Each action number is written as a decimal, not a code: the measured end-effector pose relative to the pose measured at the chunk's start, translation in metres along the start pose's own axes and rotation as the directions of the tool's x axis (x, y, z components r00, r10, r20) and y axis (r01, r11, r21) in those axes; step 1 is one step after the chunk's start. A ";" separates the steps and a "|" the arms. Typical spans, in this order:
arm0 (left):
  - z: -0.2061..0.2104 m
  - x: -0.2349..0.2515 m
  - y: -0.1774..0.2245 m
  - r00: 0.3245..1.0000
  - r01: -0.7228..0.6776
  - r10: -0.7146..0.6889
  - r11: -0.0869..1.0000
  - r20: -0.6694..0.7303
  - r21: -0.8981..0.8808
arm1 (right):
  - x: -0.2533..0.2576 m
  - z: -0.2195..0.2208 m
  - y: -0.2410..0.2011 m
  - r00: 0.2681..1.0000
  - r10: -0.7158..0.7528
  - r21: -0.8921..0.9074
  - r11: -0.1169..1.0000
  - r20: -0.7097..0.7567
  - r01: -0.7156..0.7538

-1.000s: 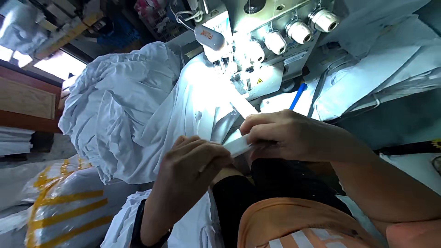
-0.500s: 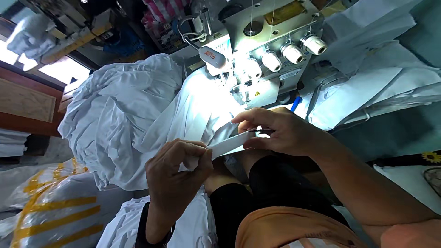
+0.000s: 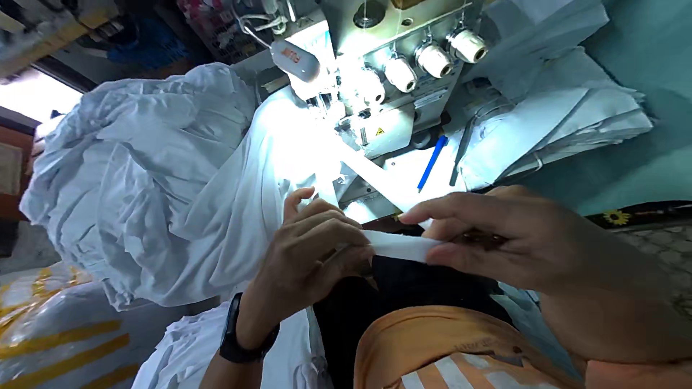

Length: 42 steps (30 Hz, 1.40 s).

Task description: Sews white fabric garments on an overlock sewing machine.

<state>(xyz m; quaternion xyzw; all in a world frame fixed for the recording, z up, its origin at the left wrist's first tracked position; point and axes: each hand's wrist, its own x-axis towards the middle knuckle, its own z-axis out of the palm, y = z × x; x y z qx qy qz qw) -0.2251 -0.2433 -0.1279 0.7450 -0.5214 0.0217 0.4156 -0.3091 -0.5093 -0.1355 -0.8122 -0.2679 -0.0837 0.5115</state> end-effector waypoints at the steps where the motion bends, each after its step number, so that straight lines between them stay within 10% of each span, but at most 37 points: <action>1: 0.003 0.000 0.004 0.999 0.016 -0.016 1.000 -0.042 0.003 | -0.001 0.001 0.002 1.000 0.019 -0.014 1.000 -0.013 -0.020; 12: 0.004 0.002 0.009 0.991 -0.015 0.015 1.000 -0.132 0.002 | 0.003 0.015 0.011 0.993 -0.083 0.056 0.995 0.078 0.079; 18: -0.056 0.039 -0.065 0.964 0.236 -0.187 0.931 -0.190 0.280 | 0.021 0.019 -0.002 0.971 -0.237 0.366 0.907 0.030 0.210; 23: -0.042 0.073 -0.117 0.903 0.275 -0.376 0.879 0.210 0.390 | 0.033 0.018 0.002 0.978 -0.166 0.484 0.850 -0.125 0.206; 26: -0.053 0.077 -0.072 0.827 0.185 -0.441 0.799 0.349 0.572 | 0.043 0.007 0.007 0.959 -0.129 0.466 0.852 -0.252 0.237; 31: -0.068 0.043 0.044 0.774 0.034 -0.184 0.968 0.605 0.250 | 0.069 0.025 0.005 0.958 0.054 0.722 0.670 -0.280 0.174; 38: -0.087 0.011 0.035 0.932 0.066 -0.243 0.845 0.270 0.531 | 0.060 0.056 0.007 0.993 -0.115 0.428 0.898 -0.003 0.106; 42: -0.073 0.023 0.057 0.945 0.012 -0.123 0.939 0.303 0.345 | 0.052 0.045 -0.001 0.990 -0.129 0.410 0.907 0.050 0.097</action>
